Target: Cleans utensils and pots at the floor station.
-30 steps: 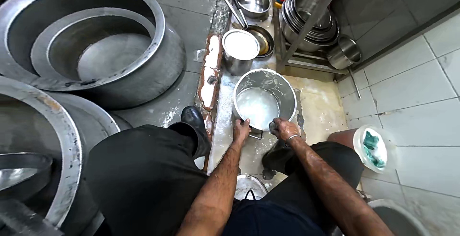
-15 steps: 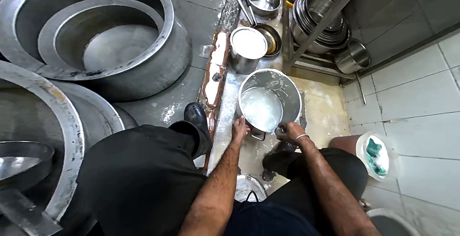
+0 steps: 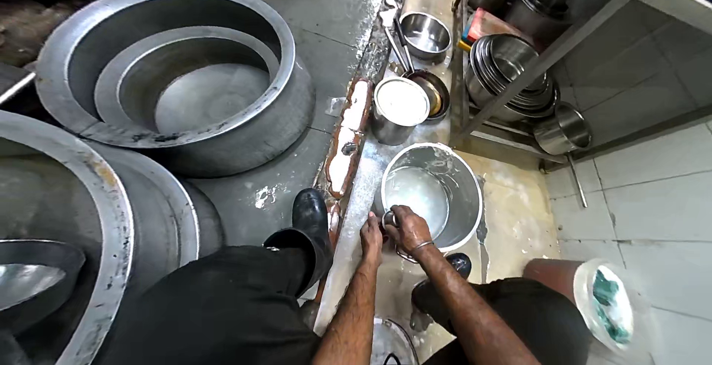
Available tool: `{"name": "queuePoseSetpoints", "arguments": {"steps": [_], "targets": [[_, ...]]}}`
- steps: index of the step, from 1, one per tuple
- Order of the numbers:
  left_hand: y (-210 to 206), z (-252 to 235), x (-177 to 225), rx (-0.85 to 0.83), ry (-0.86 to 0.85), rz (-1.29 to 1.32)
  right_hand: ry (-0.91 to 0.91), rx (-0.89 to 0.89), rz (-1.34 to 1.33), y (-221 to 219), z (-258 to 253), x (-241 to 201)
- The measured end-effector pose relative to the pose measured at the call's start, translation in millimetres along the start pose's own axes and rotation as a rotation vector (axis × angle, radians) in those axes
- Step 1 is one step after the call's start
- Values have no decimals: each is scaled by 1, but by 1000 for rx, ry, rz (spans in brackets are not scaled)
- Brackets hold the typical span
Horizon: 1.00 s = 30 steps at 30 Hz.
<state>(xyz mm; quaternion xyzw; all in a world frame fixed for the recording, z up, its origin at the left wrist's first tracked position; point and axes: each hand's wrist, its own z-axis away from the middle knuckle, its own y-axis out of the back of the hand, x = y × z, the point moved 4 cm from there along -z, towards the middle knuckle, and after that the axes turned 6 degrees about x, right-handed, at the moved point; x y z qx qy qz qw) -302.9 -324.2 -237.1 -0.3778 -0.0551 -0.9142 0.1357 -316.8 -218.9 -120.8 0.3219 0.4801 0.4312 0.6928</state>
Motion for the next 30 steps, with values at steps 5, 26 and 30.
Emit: {"name": "queuePoseSetpoints", "arguments": {"steps": [5, 26, 30], "targets": [[2, -5, 22, 64, 16, 131, 59, 105, 33, 0, -46, -28], [-25, -16, 18, 6, -188, -8, -18, 23, 176, 50, -163, -15], [-24, -12, 21, 7, -196, 5, 172, -93, 207, 1, -115, -63]]}}
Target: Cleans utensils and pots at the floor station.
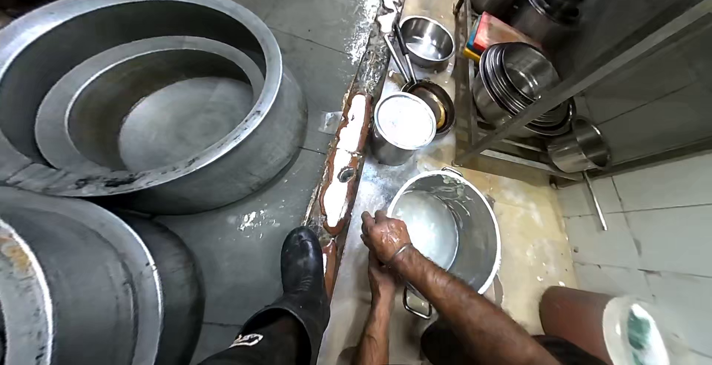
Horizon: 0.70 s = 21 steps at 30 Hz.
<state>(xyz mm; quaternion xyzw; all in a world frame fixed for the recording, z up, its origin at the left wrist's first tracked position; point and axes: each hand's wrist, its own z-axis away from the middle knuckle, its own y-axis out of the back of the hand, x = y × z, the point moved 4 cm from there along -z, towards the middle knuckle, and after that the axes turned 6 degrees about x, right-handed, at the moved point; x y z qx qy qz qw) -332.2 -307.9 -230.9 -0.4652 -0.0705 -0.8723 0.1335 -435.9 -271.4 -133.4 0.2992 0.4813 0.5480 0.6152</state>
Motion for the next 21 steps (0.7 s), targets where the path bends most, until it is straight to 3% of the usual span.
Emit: {"name": "queuePoseSetpoints", "arguments": {"steps": [4, 7, 12, 14, 16, 21], "targets": [[0, -3, -3, -1, 5, -27, -95, -37, -17, 14, -21, 17], [-2, -2, -3, -16, 4, -5, -239, 116, -60, 43, -54, 69], [-4, -3, -9, -10, -26, 24, -505, 180, -74, 90, -89, 164], [-4, -4, -9, -6, -39, 44, -519, 207, -85, 94, -86, 177], [-5, -4, -10, -3, -59, 58, -451, 221, -112, 85, -74, 159], [-10, -1, -3, 22, -83, 3, -211, 113, -166, 39, -38, 51]]}}
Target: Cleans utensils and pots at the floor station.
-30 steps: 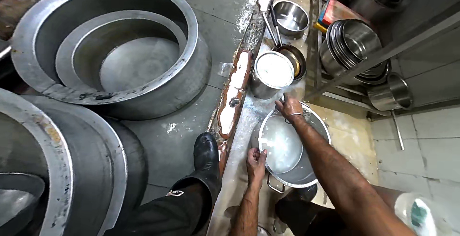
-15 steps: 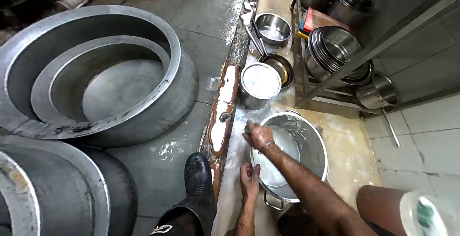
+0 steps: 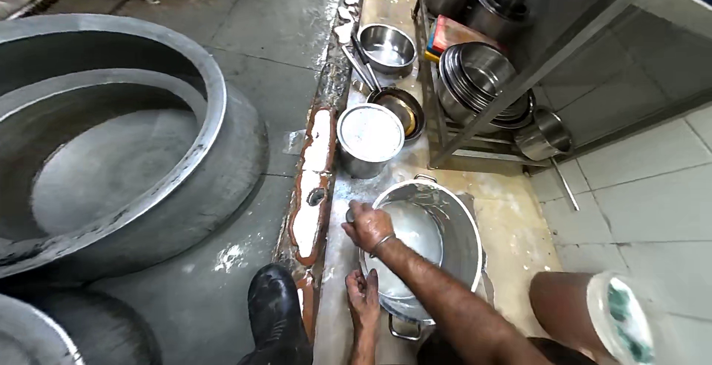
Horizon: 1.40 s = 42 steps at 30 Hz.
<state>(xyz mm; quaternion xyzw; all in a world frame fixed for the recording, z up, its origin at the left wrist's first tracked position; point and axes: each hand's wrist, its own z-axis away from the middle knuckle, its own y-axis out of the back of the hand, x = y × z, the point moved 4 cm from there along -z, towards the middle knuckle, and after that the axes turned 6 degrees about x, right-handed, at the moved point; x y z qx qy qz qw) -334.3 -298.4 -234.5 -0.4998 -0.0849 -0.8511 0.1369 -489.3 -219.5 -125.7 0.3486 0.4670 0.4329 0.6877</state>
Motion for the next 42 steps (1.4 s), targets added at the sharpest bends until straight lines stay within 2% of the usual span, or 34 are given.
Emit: {"name": "queuePoseSetpoints", "arguments": {"steps": [2, 4, 9, 13, 17, 19, 21, 24, 27, 30, 33, 39, 42], "targets": [[2, -1, 0, -1, -3, 3, -12, 13, -8, -3, -8, 3], [4, -2, -1, -9, -7, 24, -105, 69, -32, 13, -26, 25], [3, -1, -1, -13, -2, 10, -401, 266, -109, 68, -59, 137], [0, -1, 1, -1, -31, -11, -584, 396, -166, 84, -29, 207], [1, -2, -1, 11, -46, 4, -691, 511, -206, 84, 4, 230], [1, -2, -1, 12, -50, -1, -688, 506, -216, 82, -1, 223], [1, -1, -1, 15, -60, -4, -557, 484, -214, 74, -17, 201], [0, -1, 1, 32, -68, -17, -327, 433, -188, 49, -42, 132], [-3, 0, 3, 43, -43, -28, -159, 314, -198, 26, -45, 63], [-2, -1, 2, 41, -36, -12, -99, 243, -163, 16, -43, 49], [-1, -2, 1, 19, -23, 3, -205, 304, -152, 32, -38, 90], [0, -4, -1, 20, -16, 11, -659, 376, -201, 92, -8, 241], [-1, -2, 0, 14, -23, 6, -772, 444, -227, 89, 19, 270]]}}
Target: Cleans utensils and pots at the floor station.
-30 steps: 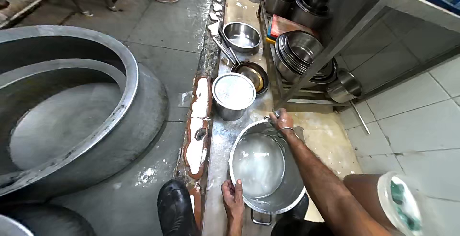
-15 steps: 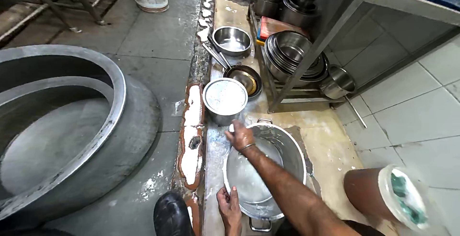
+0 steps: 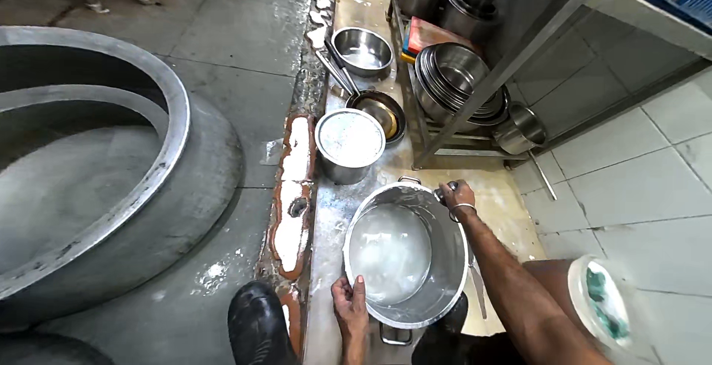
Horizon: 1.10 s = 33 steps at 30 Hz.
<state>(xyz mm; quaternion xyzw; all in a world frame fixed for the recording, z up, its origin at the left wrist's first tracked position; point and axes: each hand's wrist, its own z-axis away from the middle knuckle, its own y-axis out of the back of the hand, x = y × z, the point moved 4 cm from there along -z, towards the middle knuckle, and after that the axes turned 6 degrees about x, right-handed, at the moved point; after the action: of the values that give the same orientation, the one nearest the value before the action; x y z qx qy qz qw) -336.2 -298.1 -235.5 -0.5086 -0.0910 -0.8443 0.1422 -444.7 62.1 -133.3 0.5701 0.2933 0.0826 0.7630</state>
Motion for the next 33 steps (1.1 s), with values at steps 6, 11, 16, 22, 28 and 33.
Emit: {"name": "queuePoseSetpoints", "arguments": {"steps": [6, 11, 16, 22, 28, 33], "targets": [[0, 0, 2, 23, -1, 16, 154, 96, -261, -15, 65, -20], [-2, -7, 9, 52, 94, -51, -310, -57, -1079, -81, 126, -9], [-7, -28, 35, -12, -16, -300, -876, 42, -1571, -106, 126, 32], [-13, -26, 38, -28, -151, -639, -1025, 252, -1779, -111, 109, 40], [-12, -20, 40, -23, -196, -661, -1101, 243, -2081, -109, 91, -13], [-13, -20, 42, -45, -249, -629, -1013, -15, -1787, -121, 84, -50]]}}
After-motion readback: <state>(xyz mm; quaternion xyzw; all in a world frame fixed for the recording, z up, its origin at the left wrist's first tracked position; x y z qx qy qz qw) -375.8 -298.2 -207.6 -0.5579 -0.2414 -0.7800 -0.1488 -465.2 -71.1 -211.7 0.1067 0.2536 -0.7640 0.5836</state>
